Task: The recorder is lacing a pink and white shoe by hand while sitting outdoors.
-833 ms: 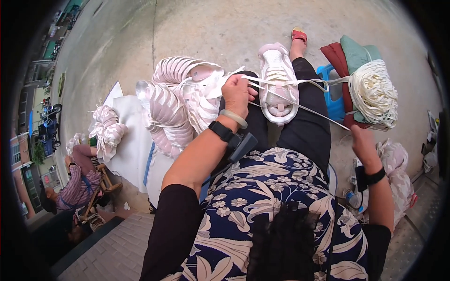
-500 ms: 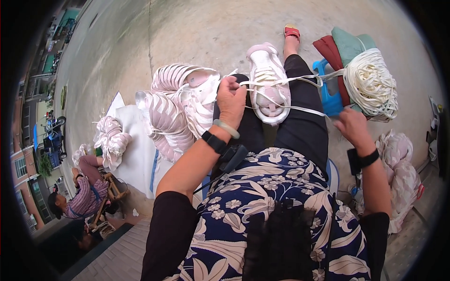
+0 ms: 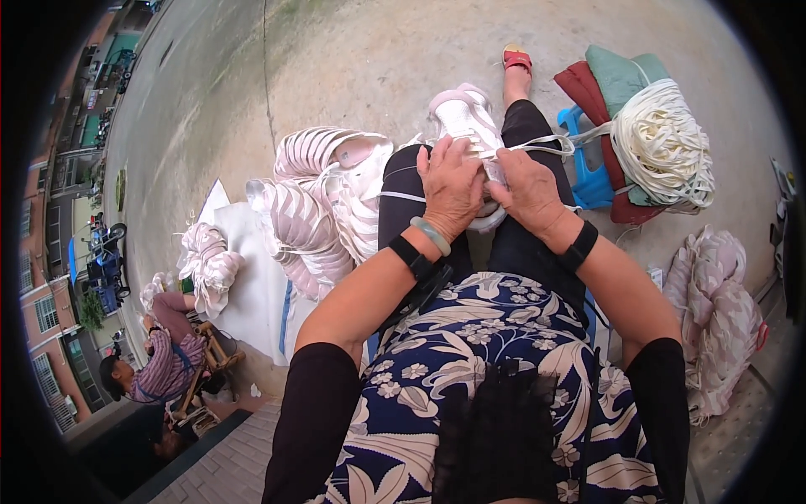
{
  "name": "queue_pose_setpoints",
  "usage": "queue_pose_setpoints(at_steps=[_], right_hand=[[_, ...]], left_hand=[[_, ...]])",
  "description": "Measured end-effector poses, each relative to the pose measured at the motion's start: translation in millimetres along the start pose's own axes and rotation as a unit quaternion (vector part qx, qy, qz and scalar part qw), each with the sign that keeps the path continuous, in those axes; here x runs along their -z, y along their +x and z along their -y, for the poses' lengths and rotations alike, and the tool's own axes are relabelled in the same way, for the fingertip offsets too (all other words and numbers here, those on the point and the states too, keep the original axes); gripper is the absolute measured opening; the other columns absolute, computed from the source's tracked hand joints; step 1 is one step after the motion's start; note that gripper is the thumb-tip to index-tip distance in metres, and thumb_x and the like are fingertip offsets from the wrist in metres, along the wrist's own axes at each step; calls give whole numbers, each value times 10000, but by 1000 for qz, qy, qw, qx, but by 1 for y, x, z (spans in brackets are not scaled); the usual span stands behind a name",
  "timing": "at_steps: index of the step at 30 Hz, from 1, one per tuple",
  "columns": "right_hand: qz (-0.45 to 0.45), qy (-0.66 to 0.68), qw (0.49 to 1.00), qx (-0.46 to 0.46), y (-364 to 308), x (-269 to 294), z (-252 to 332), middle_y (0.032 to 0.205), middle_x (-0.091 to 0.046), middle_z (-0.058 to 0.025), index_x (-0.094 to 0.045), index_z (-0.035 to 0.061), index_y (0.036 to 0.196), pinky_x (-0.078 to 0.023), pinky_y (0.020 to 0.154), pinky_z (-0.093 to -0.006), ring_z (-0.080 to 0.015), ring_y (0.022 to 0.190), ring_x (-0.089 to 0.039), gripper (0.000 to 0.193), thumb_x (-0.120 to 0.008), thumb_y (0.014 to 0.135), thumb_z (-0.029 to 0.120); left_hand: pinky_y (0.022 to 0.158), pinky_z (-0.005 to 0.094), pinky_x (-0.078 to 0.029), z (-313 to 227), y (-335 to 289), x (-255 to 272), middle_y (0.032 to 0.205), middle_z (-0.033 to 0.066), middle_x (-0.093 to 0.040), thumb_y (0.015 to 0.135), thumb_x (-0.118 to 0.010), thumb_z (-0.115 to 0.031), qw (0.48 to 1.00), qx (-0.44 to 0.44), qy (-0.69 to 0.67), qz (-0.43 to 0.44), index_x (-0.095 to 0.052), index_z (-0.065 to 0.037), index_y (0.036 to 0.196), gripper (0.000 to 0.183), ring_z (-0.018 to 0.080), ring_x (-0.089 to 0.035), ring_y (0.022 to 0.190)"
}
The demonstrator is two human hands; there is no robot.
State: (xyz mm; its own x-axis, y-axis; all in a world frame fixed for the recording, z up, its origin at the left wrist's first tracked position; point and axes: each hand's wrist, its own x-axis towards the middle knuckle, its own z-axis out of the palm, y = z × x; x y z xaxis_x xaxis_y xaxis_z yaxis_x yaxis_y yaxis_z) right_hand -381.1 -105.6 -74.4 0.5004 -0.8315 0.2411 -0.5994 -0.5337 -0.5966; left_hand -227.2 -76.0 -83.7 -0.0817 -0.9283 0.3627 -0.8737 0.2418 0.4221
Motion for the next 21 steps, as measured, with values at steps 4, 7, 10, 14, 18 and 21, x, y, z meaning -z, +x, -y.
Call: queue_pose_setpoints(at_steps=[4,7,10,14,18,21], right_hand=[[-22,23,999,-25,2,-6,-6,834,-540,-160,-524,34,939,-469,637,-417,-343,744,-568,298,-633,696,168],[-17,25,999,-37,10,-8,-12,813,-539,-162,-548,45,910,-463,636,-426,-346,727,-567,253,-615,709,183],[0,18,999,-48,12,-8,-16,799,-537,-161,-559,57,924,-461,637,-428,-351,719,-564,247,-592,721,195],[-4,60,996,-72,5,-3,-10,796,-535,-159,-555,54,942,-460,643,-432,-354,725,-563,262,-579,721,195],[11,93,993,-75,1,1,-8,797,-534,-156,-552,76,998,-460,650,-433,-352,728,-562,310,-582,710,186],[14,95,993,-75,-2,1,-9,797,-530,-153,-553,99,1031,-461,650,-426,-345,725,-561,337,-582,706,185]], left_hand=[[973,511,-228,3,3,-9,1164,97,-534,718,-611,-151,1000,-2,-27,-7,-637,-131,909,193,343,-418,1160],[979,507,-223,6,11,-18,1182,101,-526,718,-608,-152,999,14,-35,-10,-637,-126,900,186,350,-413,1163],[969,594,-174,7,16,-22,1198,118,-505,719,-590,-164,998,22,-63,-9,-632,-105,824,128,349,-384,1179],[981,571,-169,1,21,-7,1210,98,-509,709,-601,-136,1000,-7,-24,18,-640,-115,796,97,353,-386,1184],[986,567,-169,-2,22,15,1227,101,-494,711,-575,-90,995,-94,19,26,-601,-78,735,37,351,-387,1183],[992,540,-186,0,8,41,1237,106,-485,705,-565,-57,997,-62,0,34,-575,-54,736,33,354,-385,1186]])
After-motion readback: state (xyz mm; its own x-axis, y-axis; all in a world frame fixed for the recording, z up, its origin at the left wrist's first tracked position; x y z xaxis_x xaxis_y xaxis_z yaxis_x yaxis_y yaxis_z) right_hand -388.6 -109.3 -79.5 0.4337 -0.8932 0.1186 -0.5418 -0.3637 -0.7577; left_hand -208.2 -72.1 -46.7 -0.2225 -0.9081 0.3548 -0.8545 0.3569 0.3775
